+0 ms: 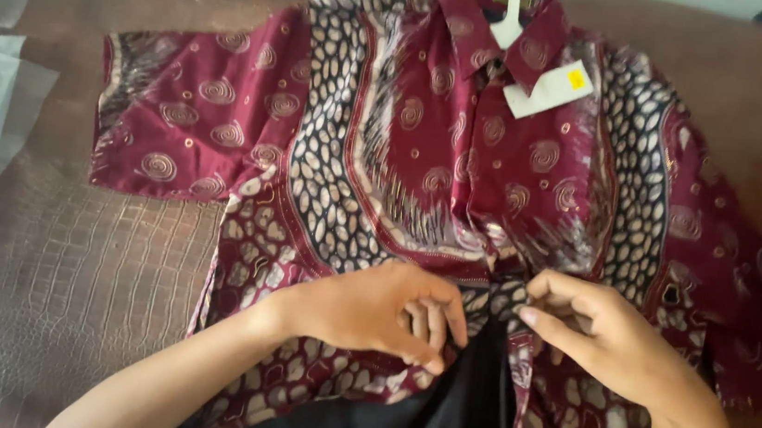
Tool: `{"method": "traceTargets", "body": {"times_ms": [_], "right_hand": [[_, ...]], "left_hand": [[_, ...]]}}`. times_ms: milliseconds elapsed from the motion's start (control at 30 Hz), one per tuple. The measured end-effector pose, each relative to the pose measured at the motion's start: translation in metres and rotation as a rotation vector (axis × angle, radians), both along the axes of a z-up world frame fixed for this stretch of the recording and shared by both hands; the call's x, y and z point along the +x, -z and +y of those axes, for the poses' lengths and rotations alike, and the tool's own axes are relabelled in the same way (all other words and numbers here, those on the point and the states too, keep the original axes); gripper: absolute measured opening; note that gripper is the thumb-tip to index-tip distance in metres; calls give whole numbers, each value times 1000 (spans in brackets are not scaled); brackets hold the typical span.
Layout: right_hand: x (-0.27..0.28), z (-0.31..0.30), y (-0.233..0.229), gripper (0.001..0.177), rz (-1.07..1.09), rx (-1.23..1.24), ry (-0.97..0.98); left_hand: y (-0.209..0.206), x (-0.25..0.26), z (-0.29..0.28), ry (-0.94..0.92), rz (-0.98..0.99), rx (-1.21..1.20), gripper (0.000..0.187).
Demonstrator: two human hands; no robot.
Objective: The person places a patterned button-down shirt onto a plastic hanger, then buttons the shirt by hand, and finally smooths the shirt on the hanger.
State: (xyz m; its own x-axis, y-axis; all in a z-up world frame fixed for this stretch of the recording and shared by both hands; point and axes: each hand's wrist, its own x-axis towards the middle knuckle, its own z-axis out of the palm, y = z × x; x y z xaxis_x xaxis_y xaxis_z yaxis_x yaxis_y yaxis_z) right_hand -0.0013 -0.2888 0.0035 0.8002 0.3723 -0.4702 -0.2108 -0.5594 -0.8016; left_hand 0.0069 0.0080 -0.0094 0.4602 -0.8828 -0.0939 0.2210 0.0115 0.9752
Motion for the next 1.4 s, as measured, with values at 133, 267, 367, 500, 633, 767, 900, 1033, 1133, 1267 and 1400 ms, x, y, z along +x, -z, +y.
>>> {"method": "traceTargets", "body": {"times_ms": [133, 267, 367, 500, 633, 767, 900, 1033, 1133, 1267, 1400], "right_hand": [[0, -8, 11, 13, -29, 57, 112], [-2, 6, 13, 15, -138, 112, 167], [-4, 7, 21, 19, -130, 181, 198], [-5, 15, 2, 35, 27, 65, 164], [-6, 15, -6, 50, 97, 104, 80], [-5, 7, 9, 49, 81, 230, -33], [-5, 13, 6, 47, 97, 163, 44], [-4, 17, -3, 48, 32, 126, 66], [-4, 20, -3, 47, -14, 36, 72], [-4, 13, 11, 47, -22, 179, 118], [-4, 18, 2, 48, -13, 183, 173]], "left_hand": [[-7, -6, -4, 26, -152, 88, 25], [-1, -12, -13, -221, -221, 54, 21], [0, -13, -16, -340, -233, 24, 19], [-3, -15, -16, -356, -141, 8, 18], [-8, -14, -15, -344, -246, 109, 19], [-1, -11, -15, -337, -185, 86, 18], [1, -11, -16, -405, -193, 90, 16], [-5, -15, -20, -487, -162, -71, 12], [-8, -18, -23, -613, -180, 76, 11], [-5, -25, -24, -613, -71, 13, 11], [1, -24, -21, -487, 103, -73, 12]]}}
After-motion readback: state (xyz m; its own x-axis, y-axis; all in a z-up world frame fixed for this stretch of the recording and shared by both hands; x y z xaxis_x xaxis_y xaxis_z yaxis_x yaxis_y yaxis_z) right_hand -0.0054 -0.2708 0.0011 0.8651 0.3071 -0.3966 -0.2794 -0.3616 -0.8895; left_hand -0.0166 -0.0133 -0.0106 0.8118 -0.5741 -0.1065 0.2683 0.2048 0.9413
